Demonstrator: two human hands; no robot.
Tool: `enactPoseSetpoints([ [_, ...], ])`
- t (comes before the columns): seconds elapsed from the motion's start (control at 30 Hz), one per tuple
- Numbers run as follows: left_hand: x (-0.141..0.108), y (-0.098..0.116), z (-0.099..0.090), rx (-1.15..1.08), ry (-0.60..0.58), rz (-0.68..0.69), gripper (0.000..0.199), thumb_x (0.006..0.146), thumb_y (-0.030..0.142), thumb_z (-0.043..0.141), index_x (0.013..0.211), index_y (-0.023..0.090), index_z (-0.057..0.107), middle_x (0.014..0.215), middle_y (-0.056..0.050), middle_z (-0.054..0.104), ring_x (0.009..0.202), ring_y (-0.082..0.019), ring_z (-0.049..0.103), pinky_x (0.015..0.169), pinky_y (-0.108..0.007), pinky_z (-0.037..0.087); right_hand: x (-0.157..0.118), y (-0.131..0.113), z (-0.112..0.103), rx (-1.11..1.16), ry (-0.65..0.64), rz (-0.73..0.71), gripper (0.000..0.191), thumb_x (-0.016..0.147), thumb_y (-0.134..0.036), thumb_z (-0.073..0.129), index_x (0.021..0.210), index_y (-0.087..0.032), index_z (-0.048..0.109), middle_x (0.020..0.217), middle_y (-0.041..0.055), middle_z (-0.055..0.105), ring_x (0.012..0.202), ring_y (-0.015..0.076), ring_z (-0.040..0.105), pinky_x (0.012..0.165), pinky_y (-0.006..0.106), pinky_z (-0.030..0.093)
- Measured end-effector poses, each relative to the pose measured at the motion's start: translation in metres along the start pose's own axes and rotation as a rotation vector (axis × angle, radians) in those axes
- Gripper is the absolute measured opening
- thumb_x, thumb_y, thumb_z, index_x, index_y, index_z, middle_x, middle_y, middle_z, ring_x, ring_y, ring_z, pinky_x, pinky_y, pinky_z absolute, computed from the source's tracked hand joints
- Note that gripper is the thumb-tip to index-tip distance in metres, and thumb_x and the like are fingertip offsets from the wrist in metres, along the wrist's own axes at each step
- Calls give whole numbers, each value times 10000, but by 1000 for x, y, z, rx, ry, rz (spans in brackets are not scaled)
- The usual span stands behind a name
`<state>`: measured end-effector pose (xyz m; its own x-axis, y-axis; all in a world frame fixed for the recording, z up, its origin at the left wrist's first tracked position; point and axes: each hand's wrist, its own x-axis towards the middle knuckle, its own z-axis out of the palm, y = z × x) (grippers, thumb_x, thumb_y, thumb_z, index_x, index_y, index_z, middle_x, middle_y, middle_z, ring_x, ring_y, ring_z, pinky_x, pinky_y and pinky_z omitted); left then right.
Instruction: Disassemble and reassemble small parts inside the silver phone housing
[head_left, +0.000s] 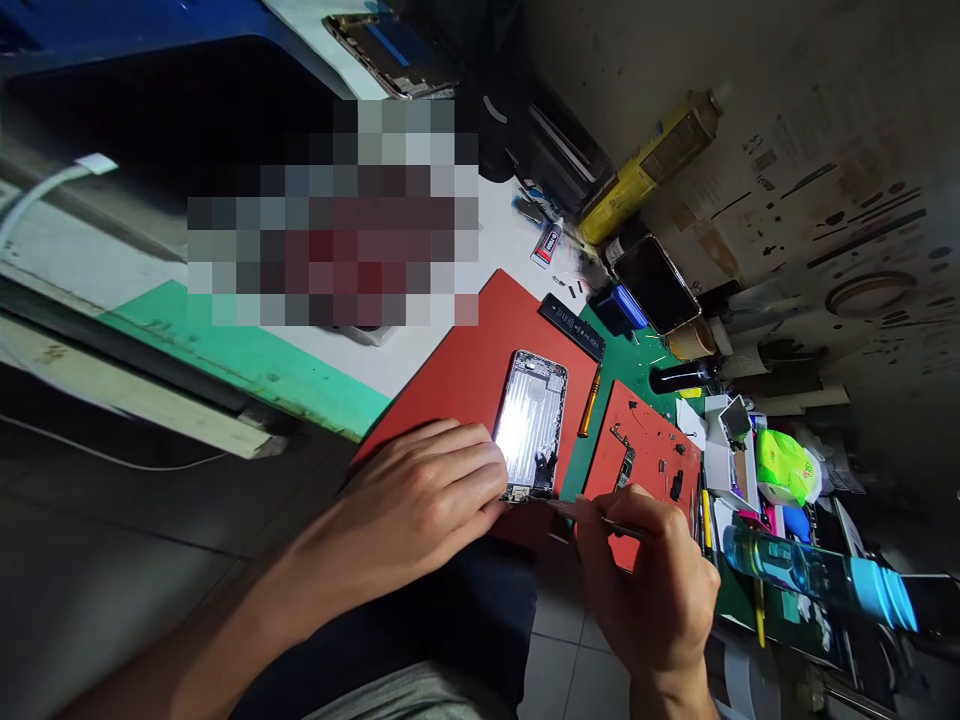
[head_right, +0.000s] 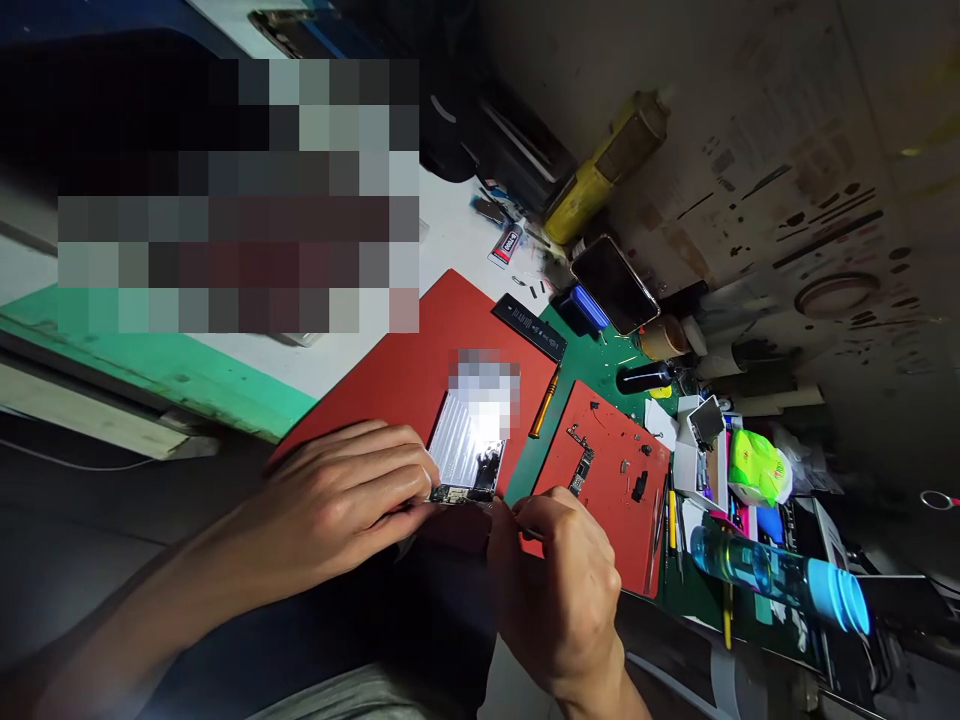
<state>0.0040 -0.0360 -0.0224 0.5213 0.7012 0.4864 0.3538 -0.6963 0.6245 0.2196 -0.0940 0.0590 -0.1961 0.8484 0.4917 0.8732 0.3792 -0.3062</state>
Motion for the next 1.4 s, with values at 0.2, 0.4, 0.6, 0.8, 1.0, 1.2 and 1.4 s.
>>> enactPoseSetpoints([
  [0.2, 0, -1, -1, -1, -2, 8, 190, 1036, 109, 604, 880, 205, 552, 880, 22, 622, 827, -174, 542, 805, -351, 367, 3, -1, 1, -41, 2, -5, 166, 1016, -150, 691, 961, -240, 563, 704, -64, 655, 581, 112, 675, 523, 228, 545],
  [0.4, -1, 0, -1, 3, -4, 7, 185, 1039, 111, 607, 893, 207, 547, 892, 21, 625, 838, -174, 547, 814, -349, 372, 4, 0, 0, -61, -14, -10, 161, 1030, -161, 673, 956, -243, 554, 694, -72, 642, 560, 99, 655, 512, 213, 523],
  [0.6, -1, -1, 0, 8, -3, -2, 187, 1039, 110, 602, 893, 210, 545, 893, 19, 629, 844, -178, 554, 818, -350, 378, 6, 0, 1, -96, -7, -24, 169, 1031, -164, 689, 942, -235, 564, 681, -68, 634, 558, 100, 650, 522, 223, 517],
  [0.8, -4, -1, 0, -3, -11, -6, 167, 1019, 84, 602, 910, 207, 571, 898, 21, 637, 857, -183, 559, 827, -356, 383, 5, -1, 0, -99, -16, -91, 209, 1011, -125, 718, 918, -227, 561, 669, -56, 625, 543, 103, 601, 525, 250, 484],
  [1.0, -3, -2, 0, -10, -15, -14, 159, 1049, 126, 591, 911, 204, 585, 894, 13, 635, 854, -186, 563, 816, -355, 384, 4, 2, -5, 88, -159, -94, 194, 997, -48, 661, 997, -213, 559, 809, 6, 684, 674, 130, 629, 605, 277, 514],
  [1.2, -1, -1, 0, -5, -9, -5, 199, 1007, 56, 557, 878, 207, 555, 886, 15, 627, 843, -180, 549, 816, -352, 378, 9, 2, -5, -60, -84, -81, 202, 995, -86, 710, 941, -221, 570, 725, -44, 648, 586, 106, 617, 562, 258, 506],
  [1.4, 0, 0, -2, -4, -10, -7, 196, 985, 43, 587, 875, 203, 561, 881, 17, 624, 842, -176, 551, 807, -347, 384, 9, 3, -4, -52, -69, -101, 230, 972, -76, 748, 930, -221, 575, 707, -51, 631, 564, 101, 609, 544, 248, 505],
])
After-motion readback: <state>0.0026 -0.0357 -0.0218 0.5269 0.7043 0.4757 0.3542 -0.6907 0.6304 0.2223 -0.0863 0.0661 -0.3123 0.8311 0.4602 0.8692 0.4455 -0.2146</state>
